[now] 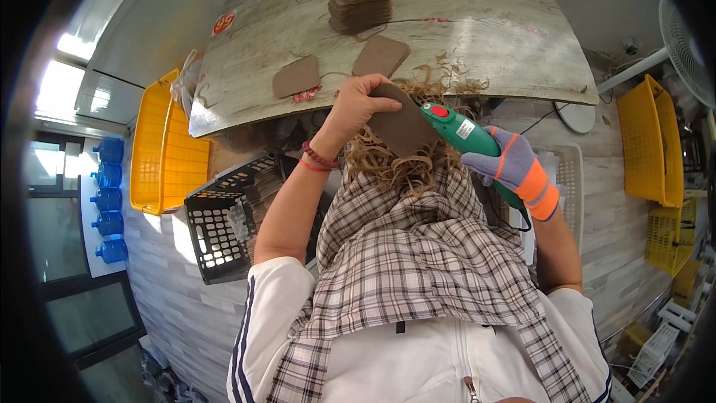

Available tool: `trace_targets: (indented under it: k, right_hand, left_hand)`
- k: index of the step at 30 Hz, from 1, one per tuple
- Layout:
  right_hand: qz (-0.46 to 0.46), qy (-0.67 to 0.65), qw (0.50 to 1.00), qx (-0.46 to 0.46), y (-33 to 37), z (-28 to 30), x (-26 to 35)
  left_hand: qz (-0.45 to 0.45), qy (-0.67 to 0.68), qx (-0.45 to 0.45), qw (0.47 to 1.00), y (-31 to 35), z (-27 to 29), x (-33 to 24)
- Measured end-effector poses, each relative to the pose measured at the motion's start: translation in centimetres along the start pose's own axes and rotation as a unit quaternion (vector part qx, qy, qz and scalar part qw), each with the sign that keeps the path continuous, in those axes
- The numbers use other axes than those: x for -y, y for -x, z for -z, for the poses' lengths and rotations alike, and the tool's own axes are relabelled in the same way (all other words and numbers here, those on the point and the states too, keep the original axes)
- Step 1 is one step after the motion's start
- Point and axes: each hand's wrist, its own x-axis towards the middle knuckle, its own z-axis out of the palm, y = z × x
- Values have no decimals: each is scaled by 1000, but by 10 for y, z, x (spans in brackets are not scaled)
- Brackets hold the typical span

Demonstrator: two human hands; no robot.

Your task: The person uses a handheld rotary tool to smooth the edges of small rectangular wooden pieces. They pick up each piece from a stack, run the tool along its edges, and place it back on the table. The process is repeated for multiple pieces.

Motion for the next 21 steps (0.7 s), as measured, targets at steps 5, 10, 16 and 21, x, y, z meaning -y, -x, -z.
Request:
trace_targets:
  k: [5,10,16,21]
  right_hand:
    - [5,-5,1000,20,-8,-3,3]
    - [3,-42,999,3,-23,-15,10]
    - [-26,-77,995,-57,-14,-5,-10]
    - [-39,-60,994,-86,-10,-3,-32]
  left_hand:
    - [22,-31,36,999,3,-5,1]
    - [4,-11,15,1000,2,1,8]
    - [-48,90,-292,951,-2,154,22]
    - [-21,-379,-429,820,-18,204,63]
